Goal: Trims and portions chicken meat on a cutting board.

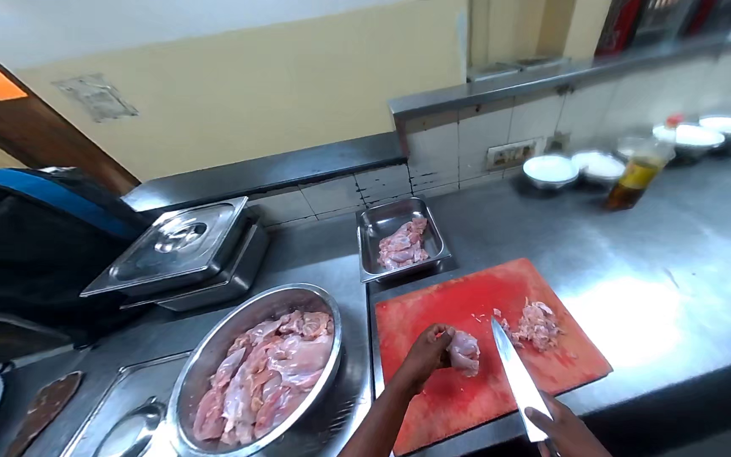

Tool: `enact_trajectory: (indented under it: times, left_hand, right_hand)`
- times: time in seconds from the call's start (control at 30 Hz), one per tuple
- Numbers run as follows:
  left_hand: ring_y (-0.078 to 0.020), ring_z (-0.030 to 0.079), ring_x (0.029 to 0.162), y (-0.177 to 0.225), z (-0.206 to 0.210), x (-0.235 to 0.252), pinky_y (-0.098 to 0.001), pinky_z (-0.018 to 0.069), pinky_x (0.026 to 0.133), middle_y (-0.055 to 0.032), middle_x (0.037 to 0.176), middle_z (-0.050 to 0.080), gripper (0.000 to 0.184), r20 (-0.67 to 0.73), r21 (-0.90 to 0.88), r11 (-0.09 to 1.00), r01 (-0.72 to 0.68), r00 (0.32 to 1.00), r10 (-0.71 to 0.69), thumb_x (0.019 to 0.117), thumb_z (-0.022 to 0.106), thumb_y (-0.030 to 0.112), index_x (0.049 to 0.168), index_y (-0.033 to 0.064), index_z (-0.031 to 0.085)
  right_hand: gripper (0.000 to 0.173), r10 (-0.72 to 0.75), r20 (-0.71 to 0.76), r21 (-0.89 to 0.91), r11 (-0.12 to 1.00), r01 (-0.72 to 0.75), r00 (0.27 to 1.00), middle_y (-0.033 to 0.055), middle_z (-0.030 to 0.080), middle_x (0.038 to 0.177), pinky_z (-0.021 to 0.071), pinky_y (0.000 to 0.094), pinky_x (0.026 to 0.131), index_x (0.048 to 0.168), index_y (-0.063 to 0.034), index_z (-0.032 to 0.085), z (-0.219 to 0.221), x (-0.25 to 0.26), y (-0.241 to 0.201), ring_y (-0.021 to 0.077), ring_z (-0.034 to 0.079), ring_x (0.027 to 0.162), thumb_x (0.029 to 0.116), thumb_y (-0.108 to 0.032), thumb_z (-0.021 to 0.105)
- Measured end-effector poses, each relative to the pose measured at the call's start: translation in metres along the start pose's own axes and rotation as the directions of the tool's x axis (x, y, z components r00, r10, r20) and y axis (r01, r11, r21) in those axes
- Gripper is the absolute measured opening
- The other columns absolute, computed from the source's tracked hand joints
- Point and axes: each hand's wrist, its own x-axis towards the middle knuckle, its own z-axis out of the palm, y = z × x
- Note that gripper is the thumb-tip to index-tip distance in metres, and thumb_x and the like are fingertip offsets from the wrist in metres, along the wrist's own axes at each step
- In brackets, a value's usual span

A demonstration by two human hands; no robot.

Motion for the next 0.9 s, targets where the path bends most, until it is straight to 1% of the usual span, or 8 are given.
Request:
enact_trajectory:
  times: [0.2, 0.3, 0.37, 0.43, 0.53, 0.67, 0.73, 0.9]
  left_hand:
    - [-0.0157, 0.071, 0.102, 0.012, -0.016, 0.008, -0.0352, 0.0575, 0.097, -0.0117, 0.112, 0.073, 0.032, -0.014, 0.334, 0.907, -0.256, 0.961, 0.276, 0.1102, 0.047, 0.019, 0.126, -0.0021, 0.065]
    - [-0.0202, 0.057, 0.136, -0.007, -0.021, -0.004, -0.0416, 0.0402, 0.120, -0.0107, 0.143, 0.063, 0.040, 0.287, 0.728, 0.572, -0.377, 0.926, 0.245, 0.1104, 0.045, 0.027, 0.139, 0.0059, 0.063]
    - [-0.0283, 0.042, 0.149, -0.049, -0.027, -0.010, -0.0491, 0.0257, 0.126, -0.0134, 0.153, 0.054, 0.039, 0.486, 0.784, 0.359, -0.506, 0.861, 0.153, 0.1088, 0.049, 0.027, 0.139, 0.0079, 0.064]
    - [-0.0316, 0.035, 0.153, -0.083, -0.039, -0.014, -0.0547, 0.0183, 0.127, -0.0128, 0.156, 0.051, 0.039, 0.562, 0.738, 0.289, -0.610, 0.792, 0.238, 0.1064, 0.053, 0.027, 0.140, 0.0102, 0.063]
    - [-0.0316, 0.041, 0.149, -0.083, -0.038, -0.017, -0.0498, 0.0262, 0.126, -0.0128, 0.151, 0.056, 0.040, 0.429, 0.705, 0.324, -0.631, 0.743, 0.513, 0.1057, 0.054, 0.027, 0.138, 0.0076, 0.065]
    - [-0.0309, 0.054, 0.136, -0.074, -0.023, -0.003, -0.0446, 0.0415, 0.117, -0.0178, 0.141, 0.061, 0.039, 0.002, 0.805, 0.518, -0.291, 0.873, 0.488, 0.0999, 0.061, 0.023, 0.134, 0.0042, 0.065]
    - [-0.0343, 0.048, 0.141, -0.082, -0.014, 0.002, -0.0481, 0.0368, 0.120, -0.0186, 0.145, 0.057, 0.045, -0.062, 0.862, 0.481, -0.159, 0.909, 0.412, 0.0958, 0.067, 0.025, 0.136, 0.0061, 0.064]
    - [-0.0344, 0.043, 0.146, -0.098, -0.011, 0.001, -0.0470, 0.0312, 0.124, -0.0185, 0.150, 0.053, 0.046, -0.077, 0.845, 0.504, -0.180, 0.891, 0.448, 0.0961, 0.067, 0.025, 0.137, 0.0041, 0.063]
  right_hand:
    - [0.033, 0.008, 0.019, -0.009, 1.000, -0.007, 1.000, 0.0070, 0.062, 0.083, 0.0547, 0.0307, 0.052, 0.138, -0.0064, 0.047, 0.001, 0.003, 0.002, 0.0141, 0.059, 0.055, 0.1076, -0.018, 0.051]
    - [0.035, 0.012, 0.006, -0.018, 1.000, -0.012, 1.000, 0.0073, 0.062, 0.082, 0.0548, 0.0307, 0.052, 0.140, -0.0069, 0.046, 0.000, 0.004, 0.002, 0.0141, 0.059, 0.054, 0.1081, -0.019, 0.051]
    - [0.033, 0.017, -0.002, -0.030, 0.999, -0.017, 1.000, 0.0073, 0.062, 0.082, 0.0547, 0.0308, 0.052, 0.139, -0.0070, 0.046, -0.002, 0.003, 0.005, 0.0142, 0.059, 0.055, 0.1081, -0.019, 0.051]
    - [0.032, 0.004, -0.007, -0.030, 1.000, -0.004, 1.000, 0.0077, 0.062, 0.081, 0.0549, 0.0310, 0.052, 0.137, -0.0062, 0.047, -0.002, 0.003, 0.007, 0.0147, 0.060, 0.054, 0.1077, -0.019, 0.052]
    - [0.035, 0.014, 0.024, -0.105, 0.994, -0.012, 1.000, 0.0085, 0.062, 0.083, 0.0555, 0.0324, 0.054, 0.139, -0.0064, 0.046, 0.001, 0.002, 0.004, 0.0157, 0.060, 0.056, 0.1085, -0.023, 0.051]
    - [0.039, 0.079, 0.157, -0.395, 0.919, -0.010, 0.984, 0.0114, 0.063, 0.085, 0.0569, 0.0395, 0.062, 0.140, -0.0081, 0.046, 0.018, 0.010, -0.013, 0.0210, 0.063, 0.062, 0.1103, -0.033, 0.045]
    - [0.039, 0.142, 0.198, -0.487, 0.873, -0.028, 0.970, 0.0120, 0.064, 0.087, 0.0568, 0.0406, 0.063, 0.139, -0.0102, 0.047, 0.022, 0.019, -0.018, 0.0220, 0.064, 0.063, 0.1108, -0.037, 0.042]
    - [0.039, 0.148, 0.066, -0.490, 0.866, -0.097, 0.987, 0.0116, 0.062, 0.090, 0.0563, 0.0380, 0.060, 0.143, -0.0115, 0.044, -0.006, 0.043, -0.040, 0.0199, 0.062, 0.062, 0.1110, -0.034, 0.042]
